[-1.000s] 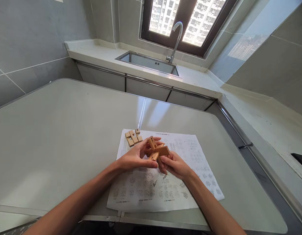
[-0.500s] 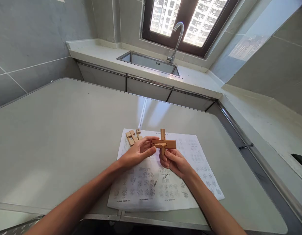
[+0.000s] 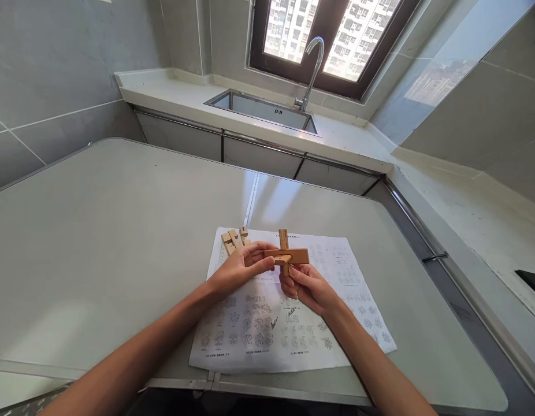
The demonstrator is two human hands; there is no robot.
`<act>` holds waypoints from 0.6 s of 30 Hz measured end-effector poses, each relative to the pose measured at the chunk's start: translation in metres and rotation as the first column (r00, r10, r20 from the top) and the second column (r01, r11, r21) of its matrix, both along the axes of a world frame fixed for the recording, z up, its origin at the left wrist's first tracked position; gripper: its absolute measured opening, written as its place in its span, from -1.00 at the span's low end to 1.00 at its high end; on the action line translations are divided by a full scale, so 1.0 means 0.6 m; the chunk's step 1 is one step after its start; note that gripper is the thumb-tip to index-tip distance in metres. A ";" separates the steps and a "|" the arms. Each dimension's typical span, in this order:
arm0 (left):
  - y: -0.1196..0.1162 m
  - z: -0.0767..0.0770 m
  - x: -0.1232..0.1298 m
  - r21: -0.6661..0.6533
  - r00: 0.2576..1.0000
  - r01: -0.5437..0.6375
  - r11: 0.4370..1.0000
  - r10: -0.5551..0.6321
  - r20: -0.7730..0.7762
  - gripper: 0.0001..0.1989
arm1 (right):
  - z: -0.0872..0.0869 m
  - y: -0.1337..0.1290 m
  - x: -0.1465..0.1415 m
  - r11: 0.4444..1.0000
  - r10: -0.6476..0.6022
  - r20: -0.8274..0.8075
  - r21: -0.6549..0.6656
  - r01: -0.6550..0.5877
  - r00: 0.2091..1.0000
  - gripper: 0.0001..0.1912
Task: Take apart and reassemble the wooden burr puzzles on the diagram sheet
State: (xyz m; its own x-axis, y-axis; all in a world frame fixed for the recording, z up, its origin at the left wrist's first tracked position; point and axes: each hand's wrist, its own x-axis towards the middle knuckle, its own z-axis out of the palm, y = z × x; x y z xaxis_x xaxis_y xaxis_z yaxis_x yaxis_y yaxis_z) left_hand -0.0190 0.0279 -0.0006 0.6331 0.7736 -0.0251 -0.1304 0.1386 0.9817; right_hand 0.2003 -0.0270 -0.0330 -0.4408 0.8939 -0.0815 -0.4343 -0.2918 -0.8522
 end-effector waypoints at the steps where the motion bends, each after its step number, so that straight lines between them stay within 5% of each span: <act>1: 0.000 -0.001 0.000 0.005 1.000 -0.006 1.000 0.006 -0.012 -0.45 | 0.000 0.000 0.000 1.000 0.003 -0.008 -0.001 -0.003 1.000 -0.68; 8: 0.004 -0.010 0.001 0.009 1.000 -0.007 1.000 0.007 -0.013 -0.60 | -0.004 -0.001 0.001 1.000 0.003 -0.032 -0.004 -0.004 0.999 -0.73; 18: 0.002 0.001 -0.002 -0.006 0.997 -0.052 0.999 0.052 0.060 -0.62 | -0.001 0.005 0.007 0.983 -0.180 -0.076 -0.063 0.175 0.981 -0.84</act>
